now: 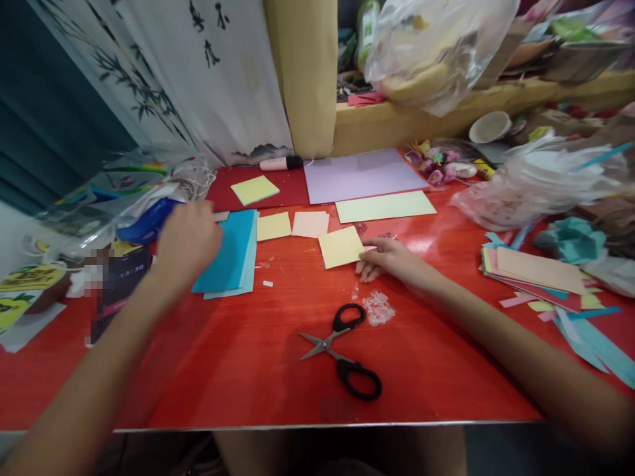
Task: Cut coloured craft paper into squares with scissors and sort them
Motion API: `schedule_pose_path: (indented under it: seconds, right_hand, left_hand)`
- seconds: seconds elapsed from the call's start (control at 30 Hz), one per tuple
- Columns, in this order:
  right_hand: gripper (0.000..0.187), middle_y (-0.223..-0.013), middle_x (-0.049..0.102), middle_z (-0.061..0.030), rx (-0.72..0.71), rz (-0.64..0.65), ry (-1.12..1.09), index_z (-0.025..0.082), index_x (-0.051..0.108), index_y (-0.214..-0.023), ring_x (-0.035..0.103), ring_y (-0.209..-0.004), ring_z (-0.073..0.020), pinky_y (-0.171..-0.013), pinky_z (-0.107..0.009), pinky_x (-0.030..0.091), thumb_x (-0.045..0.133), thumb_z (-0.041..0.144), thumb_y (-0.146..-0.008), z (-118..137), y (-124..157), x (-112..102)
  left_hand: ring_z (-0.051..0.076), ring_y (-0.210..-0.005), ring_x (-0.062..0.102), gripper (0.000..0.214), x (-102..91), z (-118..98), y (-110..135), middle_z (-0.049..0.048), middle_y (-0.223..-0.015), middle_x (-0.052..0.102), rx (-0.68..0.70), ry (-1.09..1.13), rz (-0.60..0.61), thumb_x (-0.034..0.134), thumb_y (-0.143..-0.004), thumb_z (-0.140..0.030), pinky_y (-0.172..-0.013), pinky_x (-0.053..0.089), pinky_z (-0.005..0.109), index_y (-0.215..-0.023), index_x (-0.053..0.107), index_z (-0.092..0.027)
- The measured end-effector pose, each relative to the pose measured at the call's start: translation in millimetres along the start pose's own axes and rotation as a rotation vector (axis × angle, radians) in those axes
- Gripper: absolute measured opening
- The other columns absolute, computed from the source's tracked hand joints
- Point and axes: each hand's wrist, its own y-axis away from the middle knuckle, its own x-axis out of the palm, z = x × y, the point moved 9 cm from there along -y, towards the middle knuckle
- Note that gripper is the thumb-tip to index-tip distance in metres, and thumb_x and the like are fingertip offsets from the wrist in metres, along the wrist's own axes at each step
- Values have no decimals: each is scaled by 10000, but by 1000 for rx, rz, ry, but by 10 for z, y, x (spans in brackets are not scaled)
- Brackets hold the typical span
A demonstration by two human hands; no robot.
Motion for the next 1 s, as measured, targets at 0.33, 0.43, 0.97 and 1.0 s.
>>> schedule_pose_path:
  seconds: [0.33, 0.43, 0.97, 1.0]
  right_hand:
    - [914, -653, 682, -31, 61, 414, 248, 114, -46, -1472, 626, -509, -155, -491, -257, 500, 569, 249, -809, -49, 244, 215]
    - [889, -556, 625, 13, 35, 442, 426, 118, 47, -1479, 567, -432, -138, -441, -238, 451, 590, 275, -794, -42, 257, 224]
    - [505, -712, 644, -31, -441, 284, 1061, 220, 464, -1353, 513, -585, -132, -592, -248, 362, 502, 374, -873, 205, 196, 178]
    - [504, -731, 655, -35, -439, 288, 1057, 224, 464, -1352, 521, -593, -135, -597, -249, 365, 497, 384, -875, 201, 195, 175]
  left_hand:
    - [277, -1152, 450, 551, 838, -1723, -138, 158, -1187, 484, 305, 227, 137, 543, -823, -470, -963, 406, 397, -1210, 452, -89]
    - [273, -1150, 461, 543, 836, -1713, -80, 152, -1203, 483, 303, 244, 73, 524, -849, -432, -944, 426, 405, -1273, 393, -118]
    - [259, -1324, 342, 632, 827, -1664, 105, 149, -1423, 386, 333, 192, 95, 506, -813, -549, -1084, 308, 446, -1291, 455, -140]
    - [254, -1328, 336, 630, 829, -1656, 102, 144, -1428, 378, 321, 206, 112, 500, -817, -545, -1086, 307, 444, -1295, 456, -138]
